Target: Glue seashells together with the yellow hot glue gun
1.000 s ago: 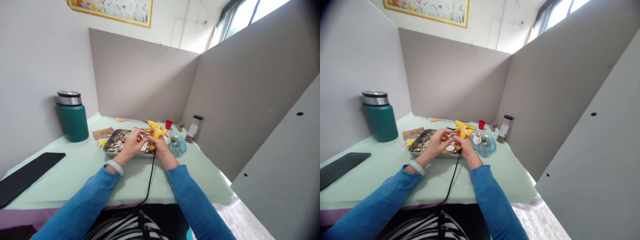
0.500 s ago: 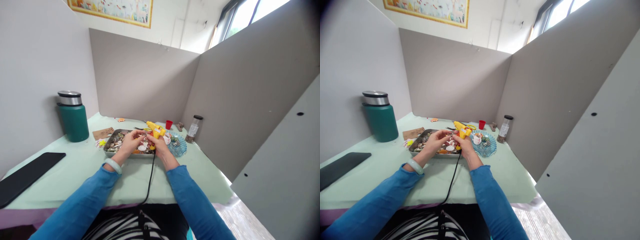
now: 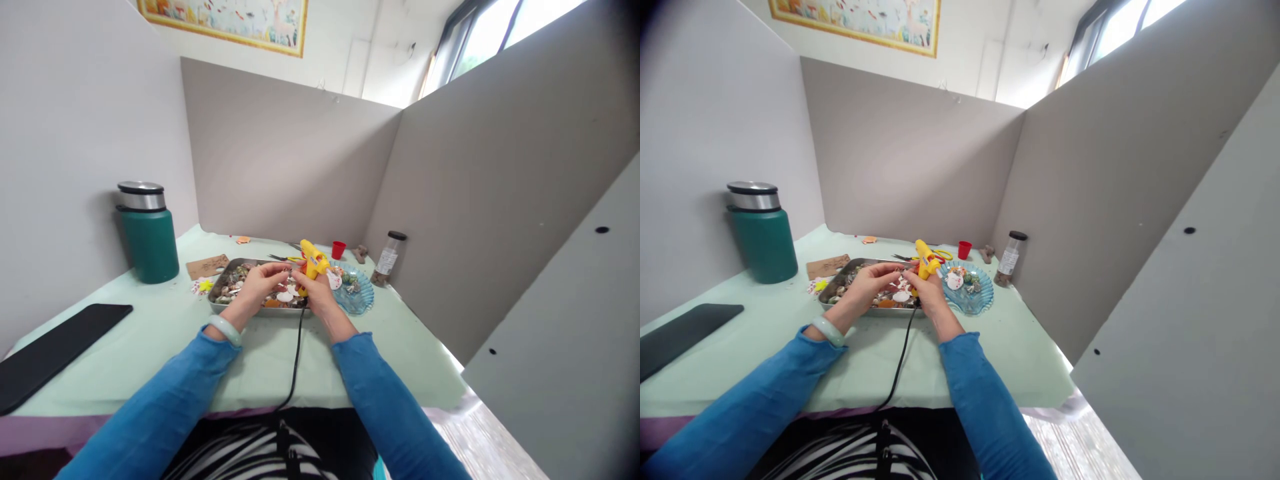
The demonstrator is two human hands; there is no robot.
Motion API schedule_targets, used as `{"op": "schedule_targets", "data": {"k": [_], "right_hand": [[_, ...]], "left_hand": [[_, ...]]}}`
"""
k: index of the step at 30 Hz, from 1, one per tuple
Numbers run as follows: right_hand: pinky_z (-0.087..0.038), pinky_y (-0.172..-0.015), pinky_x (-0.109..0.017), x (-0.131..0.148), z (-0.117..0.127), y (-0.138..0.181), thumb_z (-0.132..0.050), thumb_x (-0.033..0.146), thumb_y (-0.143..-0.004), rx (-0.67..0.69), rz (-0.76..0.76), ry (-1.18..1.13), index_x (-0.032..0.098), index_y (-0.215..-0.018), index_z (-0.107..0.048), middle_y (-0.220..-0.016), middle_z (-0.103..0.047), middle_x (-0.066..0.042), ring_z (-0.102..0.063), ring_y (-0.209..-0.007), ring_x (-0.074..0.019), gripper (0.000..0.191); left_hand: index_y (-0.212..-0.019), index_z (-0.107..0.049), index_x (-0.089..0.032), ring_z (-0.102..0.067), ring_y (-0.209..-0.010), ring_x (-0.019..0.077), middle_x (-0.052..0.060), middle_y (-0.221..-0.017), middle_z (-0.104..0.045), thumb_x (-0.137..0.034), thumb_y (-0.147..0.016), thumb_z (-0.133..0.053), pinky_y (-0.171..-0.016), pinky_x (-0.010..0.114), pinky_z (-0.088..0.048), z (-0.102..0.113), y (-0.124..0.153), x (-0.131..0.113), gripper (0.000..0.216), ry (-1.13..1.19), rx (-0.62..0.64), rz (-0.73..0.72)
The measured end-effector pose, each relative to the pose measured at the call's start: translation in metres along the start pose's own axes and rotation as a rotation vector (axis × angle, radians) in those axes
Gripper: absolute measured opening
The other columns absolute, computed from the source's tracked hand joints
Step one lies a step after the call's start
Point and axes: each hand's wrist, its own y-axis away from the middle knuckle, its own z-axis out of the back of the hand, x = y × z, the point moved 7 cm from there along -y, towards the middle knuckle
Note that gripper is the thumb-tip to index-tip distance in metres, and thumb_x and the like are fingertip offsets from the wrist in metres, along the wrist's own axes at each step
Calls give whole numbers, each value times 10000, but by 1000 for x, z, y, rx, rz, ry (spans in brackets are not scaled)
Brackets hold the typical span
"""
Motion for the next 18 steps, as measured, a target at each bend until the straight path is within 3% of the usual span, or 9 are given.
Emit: {"op": "schedule_targets", "data": {"k": [18], "right_hand": [[-453,-540,-228,0,3,0,-790,268,-616,-21,25,1,200,-949,-611,-741,-640,35,-538,-566,-103,384]], "left_hand": [[-828,-702,-138,-625,-629,153,36,-715,-686,-411,-598,-832,-643,313,-533,-1,2,-5,380,-34,1,-35]]}}
